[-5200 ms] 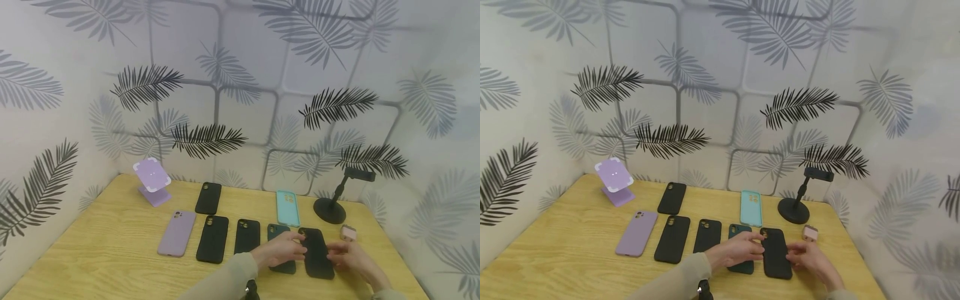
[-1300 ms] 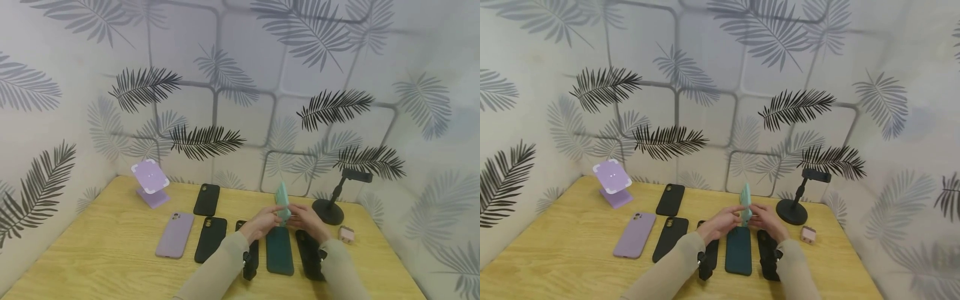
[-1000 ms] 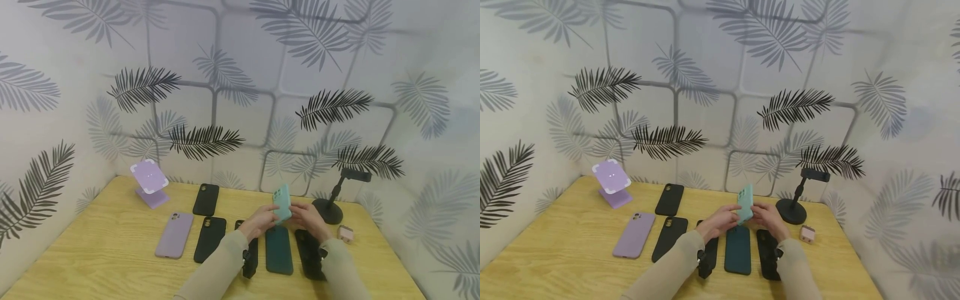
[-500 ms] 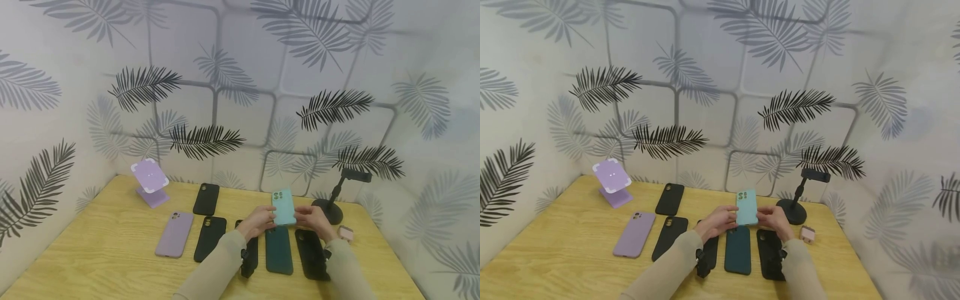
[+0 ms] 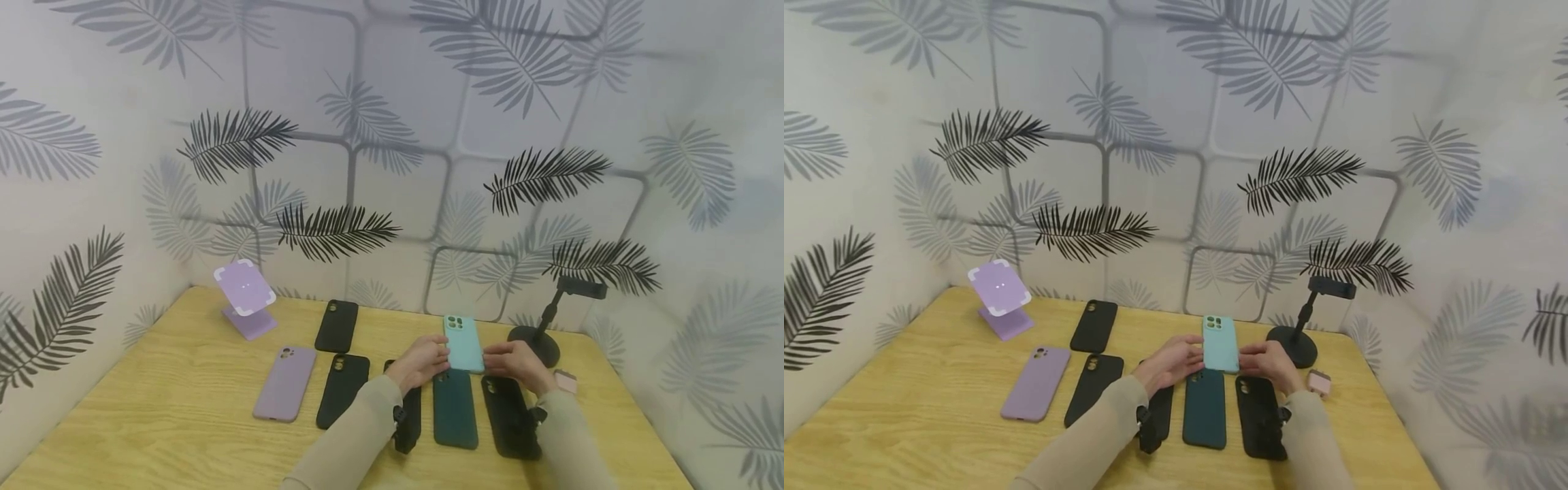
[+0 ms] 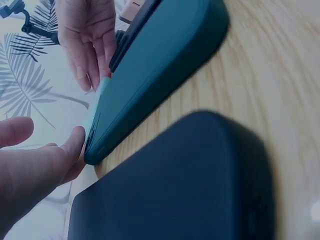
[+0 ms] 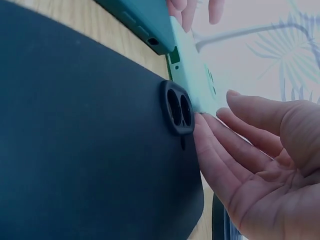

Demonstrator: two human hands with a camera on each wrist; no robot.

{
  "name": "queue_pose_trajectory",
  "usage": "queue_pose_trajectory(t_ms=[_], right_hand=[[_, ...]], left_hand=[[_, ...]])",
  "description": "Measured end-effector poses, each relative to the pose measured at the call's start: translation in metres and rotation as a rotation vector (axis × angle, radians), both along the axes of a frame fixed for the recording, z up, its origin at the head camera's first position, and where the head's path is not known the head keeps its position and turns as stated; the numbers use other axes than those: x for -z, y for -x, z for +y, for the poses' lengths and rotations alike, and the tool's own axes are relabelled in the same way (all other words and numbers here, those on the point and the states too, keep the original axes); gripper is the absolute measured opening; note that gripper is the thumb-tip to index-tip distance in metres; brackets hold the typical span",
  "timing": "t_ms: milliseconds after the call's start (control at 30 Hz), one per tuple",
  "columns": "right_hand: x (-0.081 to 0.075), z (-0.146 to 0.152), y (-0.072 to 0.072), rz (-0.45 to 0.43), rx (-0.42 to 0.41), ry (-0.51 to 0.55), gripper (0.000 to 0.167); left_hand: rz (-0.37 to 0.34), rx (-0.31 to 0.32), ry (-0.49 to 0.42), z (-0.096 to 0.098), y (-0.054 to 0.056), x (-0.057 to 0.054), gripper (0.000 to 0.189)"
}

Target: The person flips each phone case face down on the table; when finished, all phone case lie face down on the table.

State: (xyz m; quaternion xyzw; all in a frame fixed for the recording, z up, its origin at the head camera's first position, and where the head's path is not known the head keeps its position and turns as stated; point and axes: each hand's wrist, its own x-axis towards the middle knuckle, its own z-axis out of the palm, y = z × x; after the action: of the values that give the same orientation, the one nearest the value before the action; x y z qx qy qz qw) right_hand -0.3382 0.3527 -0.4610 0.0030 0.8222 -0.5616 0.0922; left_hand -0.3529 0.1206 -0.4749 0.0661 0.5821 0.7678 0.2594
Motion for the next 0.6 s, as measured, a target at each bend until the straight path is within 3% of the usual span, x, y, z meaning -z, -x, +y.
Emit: queue_pose_trajectory(t_ms=[167,300,400,600], right_hand=[[-0.003,0.000,-0.003,-0.002,0.011,-0.053,0.042],[-0.007,-0.003,-0.003,0.009,0.020,-0.051,0.046],[-0.011,-0.008,-0.005,0.019,-0.017,-0.025,0.049],[-0.019,-0.023,-0.012,0.041,-0.164,-0.008,0.049]], left_hand=[[-0.004,-0.014,0.002,-0.002,-0.001,-0.001,0.052],[0.012,-0.061,0.042,-0.009,-0.002,-0.009,0.049],[0.032,-0.085,0.052,-0.015,-0.001,-0.016,0.046],[0.107,-0.026,0.104,-0.030,-0.003,-0.026,0.047]])
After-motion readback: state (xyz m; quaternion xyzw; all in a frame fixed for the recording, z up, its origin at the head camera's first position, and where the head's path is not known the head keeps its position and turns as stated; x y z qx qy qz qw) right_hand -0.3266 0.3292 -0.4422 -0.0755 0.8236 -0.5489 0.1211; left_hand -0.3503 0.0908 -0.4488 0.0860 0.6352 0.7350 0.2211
